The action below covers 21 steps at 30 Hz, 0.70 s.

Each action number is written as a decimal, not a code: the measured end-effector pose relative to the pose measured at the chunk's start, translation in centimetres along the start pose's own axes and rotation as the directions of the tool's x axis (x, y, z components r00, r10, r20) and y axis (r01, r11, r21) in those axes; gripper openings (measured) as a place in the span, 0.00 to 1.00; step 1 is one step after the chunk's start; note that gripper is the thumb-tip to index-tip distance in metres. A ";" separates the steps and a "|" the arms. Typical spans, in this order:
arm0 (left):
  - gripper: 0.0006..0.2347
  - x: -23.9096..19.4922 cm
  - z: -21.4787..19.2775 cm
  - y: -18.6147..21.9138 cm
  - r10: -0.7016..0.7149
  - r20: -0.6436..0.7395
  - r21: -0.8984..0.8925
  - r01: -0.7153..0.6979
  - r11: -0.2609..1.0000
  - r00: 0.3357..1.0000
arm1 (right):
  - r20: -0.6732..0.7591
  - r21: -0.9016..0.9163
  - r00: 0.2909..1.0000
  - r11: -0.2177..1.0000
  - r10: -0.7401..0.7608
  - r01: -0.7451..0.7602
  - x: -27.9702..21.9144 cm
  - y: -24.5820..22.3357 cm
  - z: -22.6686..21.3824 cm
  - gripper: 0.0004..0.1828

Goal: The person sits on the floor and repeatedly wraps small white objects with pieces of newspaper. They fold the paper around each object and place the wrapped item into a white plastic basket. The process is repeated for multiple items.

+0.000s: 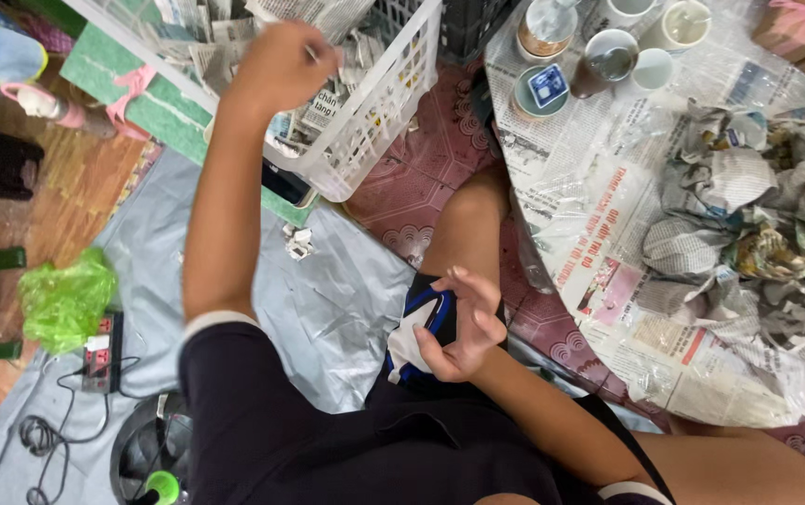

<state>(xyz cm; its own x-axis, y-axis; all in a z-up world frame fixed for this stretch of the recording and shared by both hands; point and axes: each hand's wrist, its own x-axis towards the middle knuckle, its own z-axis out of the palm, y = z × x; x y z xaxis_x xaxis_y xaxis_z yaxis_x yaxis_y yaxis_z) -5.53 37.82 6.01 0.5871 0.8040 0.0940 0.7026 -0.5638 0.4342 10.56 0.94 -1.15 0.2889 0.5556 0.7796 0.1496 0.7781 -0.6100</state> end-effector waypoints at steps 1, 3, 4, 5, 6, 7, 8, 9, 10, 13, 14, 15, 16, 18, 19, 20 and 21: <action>0.14 1.2 1.1 -1.3 -0.023 0.185 0.039 0.016 0.999 0.983 | 0.030 -0.020 0.998 0.999 0.049 -0.048 0.1 -0.3 -0.1 0.55; 0.15 3.2 3.5 -3.2 -0.074 0.531 0.115 0.014 0.993 0.844 | 0.089 -0.049 0.987 0.990 0.133 -0.129 0.3 -0.6 -0.2 0.53; 0.15 3.8 4.6 -4.0 -0.086 0.560 0.194 -0.029 0.980 0.824 | 0.120 -0.058 0.978 0.985 0.169 -0.163 0.3 -0.8 -0.2 0.51; 0.15 4.5 5.5 -4.5 -0.100 0.585 0.270 -0.076 0.960 0.805 | 0.151 -0.069 0.968 0.979 0.202 -0.194 0.4 -0.9 -0.3 0.50; 0.15 5.0 6.3 -5.0 -0.116 0.607 0.342 -0.126 0.931 0.786 | 0.167 -0.069 0.965 0.979 0.203 -0.194 0.4 -0.9 -0.5 0.49; 0.17 5.4 6.7 -5.4 -0.116 0.657 0.350 -0.164 0.922 0.745 | 0.181 -0.067 0.962 0.978 0.206 -0.197 0.5 -1.0 -0.5 0.49; 0.18 5.8 7.1 -5.8 -0.118 0.703 0.355 -0.203 0.913 0.701 | 0.195 -0.064 0.958 0.978 0.208 -0.199 0.6 -0.9 -0.4 0.48; 0.20 6.1 7.5 -6.0 -0.122 0.748 0.358 -0.242 0.902 0.652 | 0.208 -0.063 0.955 0.977 0.212 -0.203 0.6 -0.8 -0.4 0.47; 0.21 6.2 8.2 -6.0 -0.157 0.778 0.355 -0.220 0.909 0.608 | 0.220 -0.062 0.951 0.976 0.216 -0.208 0.7 -0.7 -0.5 0.47; 0.20 6.3 10.1 -6.0 -0.189 0.823 0.353 -0.222 0.909 0.535 | 0.238 -0.051 0.943 0.972 0.233 -0.228 0.7 -0.8 -0.8 0.46; 0.20 6.1 10.8 -6.0 -0.190 0.826 0.349 -0.218 0.911 0.531 | 0.240 -0.046 0.941 0.971 0.239 -0.235 0.8 -0.9 -0.9 0.45; 0.20 6.2 11.4 -6.1 -0.186 0.823 0.348 -0.217 0.912 0.537 | 0.241 -0.057 0.937 0.968 0.252 -0.245 0.8 -1.0 -1.1 0.45; 0.20 6.0 11.8 -6.3 -0.185 0.816 0.344 -0.203 0.916 0.548 | 0.242 -0.068 0.934 0.964 0.264 -0.255 0.8 -1.1 -1.4 0.45; 0.19 5.9 12.4 -6.7 -0.159 0.798 0.327 -0.196 0.924 0.581 | 0.240 -0.089 0.927 0.958 0.287 -0.274 0.5 -1.4 -1.6 0.45; 0.19 5.9 12.5 -6.8 -0.152 0.782 0.322 -0.183 0.929 0.605 | 0.245 -0.097 0.924 0.956 0.293 -0.277 0.5 -1.4 -1.8 0.45; 0.19 5.9 12.3 -6.9 -0.140 0.760 0.319 -0.176 0.931 0.635 | 0.249 -0.105 0.921 0.954 0.299 -0.281 0.4 -1.5 -2.0 0.45; 0.18 6.1 11.7 -6.8 -0.126 0.732 0.315 -0.169 0.934 0.670 | 0.243 -0.110 0.925 0.955 0.293 -0.274 0.4 -1.4 -1.9 0.44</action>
<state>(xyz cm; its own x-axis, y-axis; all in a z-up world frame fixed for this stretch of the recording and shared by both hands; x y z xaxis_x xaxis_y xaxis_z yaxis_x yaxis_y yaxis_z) -2.04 44.35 -6.88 0.5992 0.4714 -0.6471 0.6837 -0.7218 0.1072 12.28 -0.55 -0.27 0.0816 0.8130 0.5765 0.1679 0.5590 -0.8120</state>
